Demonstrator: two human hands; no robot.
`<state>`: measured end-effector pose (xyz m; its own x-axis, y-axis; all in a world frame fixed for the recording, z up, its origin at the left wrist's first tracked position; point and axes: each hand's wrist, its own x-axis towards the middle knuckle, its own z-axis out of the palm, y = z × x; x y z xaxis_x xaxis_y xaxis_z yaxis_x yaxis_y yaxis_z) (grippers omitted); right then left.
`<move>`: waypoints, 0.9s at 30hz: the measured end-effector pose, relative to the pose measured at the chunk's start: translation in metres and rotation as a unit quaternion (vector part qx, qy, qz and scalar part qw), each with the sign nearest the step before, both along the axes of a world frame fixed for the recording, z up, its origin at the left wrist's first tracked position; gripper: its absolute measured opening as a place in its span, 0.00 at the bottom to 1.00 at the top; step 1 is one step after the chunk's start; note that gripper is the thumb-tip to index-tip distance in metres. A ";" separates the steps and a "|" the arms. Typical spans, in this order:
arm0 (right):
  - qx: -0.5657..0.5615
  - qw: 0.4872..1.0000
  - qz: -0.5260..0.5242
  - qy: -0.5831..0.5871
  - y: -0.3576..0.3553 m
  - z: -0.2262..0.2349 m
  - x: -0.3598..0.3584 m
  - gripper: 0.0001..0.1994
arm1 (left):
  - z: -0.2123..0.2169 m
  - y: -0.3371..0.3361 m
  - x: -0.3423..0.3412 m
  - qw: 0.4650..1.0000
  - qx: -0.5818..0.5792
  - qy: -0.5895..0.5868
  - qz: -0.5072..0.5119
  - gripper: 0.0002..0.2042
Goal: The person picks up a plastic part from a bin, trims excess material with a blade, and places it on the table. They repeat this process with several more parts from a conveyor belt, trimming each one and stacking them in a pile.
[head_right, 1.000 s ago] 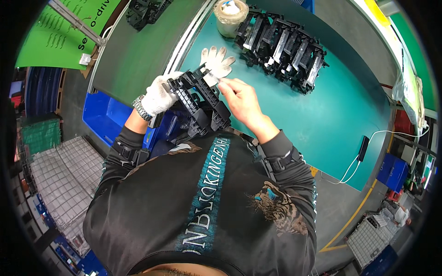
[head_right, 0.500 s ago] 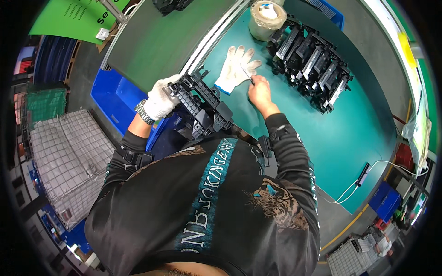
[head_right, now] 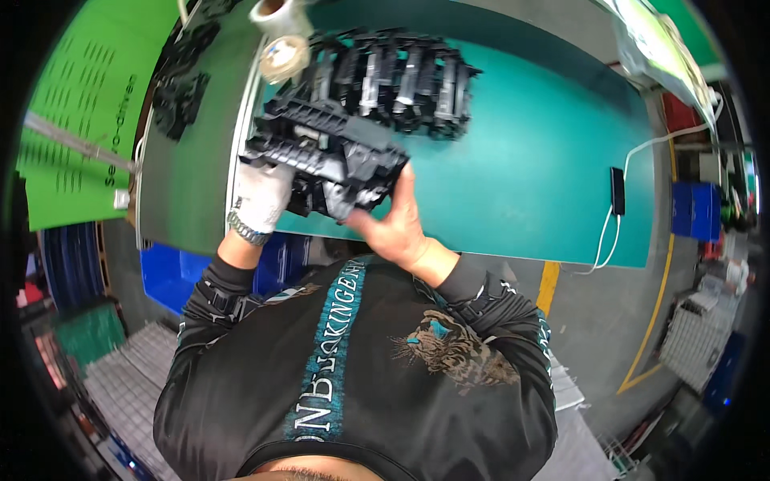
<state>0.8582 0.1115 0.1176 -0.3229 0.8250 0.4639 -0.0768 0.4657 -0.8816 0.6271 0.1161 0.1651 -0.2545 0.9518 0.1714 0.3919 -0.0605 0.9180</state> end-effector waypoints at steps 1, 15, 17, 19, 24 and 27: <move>-0.056 0.996 -0.062 0.015 0.012 -0.001 0.016 0.44 | 0.007 0.018 0.024 0.996 -0.038 0.075 -0.039 0.27; -0.397 0.869 -0.198 0.220 0.194 -0.121 0.237 0.30 | -0.020 0.183 0.294 0.934 -0.276 0.030 -0.223 0.26; -0.414 0.860 -0.187 0.234 0.231 -0.137 0.227 0.31 | -0.029 0.211 0.292 0.937 -0.283 0.026 -0.203 0.25; -0.382 0.896 -0.184 0.135 0.265 -0.150 0.210 0.36 | -0.041 0.233 0.283 0.953 -0.254 0.027 -0.164 0.24; -0.367 0.889 -0.211 -0.173 0.293 -0.169 0.182 0.38 | -0.077 0.245 0.259 0.948 -0.274 0.107 -0.121 0.26; -0.362 0.883 -0.267 -0.134 0.281 -0.169 0.181 0.42 | -0.091 0.246 0.255 0.943 -0.275 0.141 -0.124 0.28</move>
<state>1.0388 0.3920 -0.0510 0.1838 0.9416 -0.2821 0.2403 -0.3213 -0.9160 0.8818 0.3620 0.0744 -0.0304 0.9409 -0.3374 0.6607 0.2722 0.6995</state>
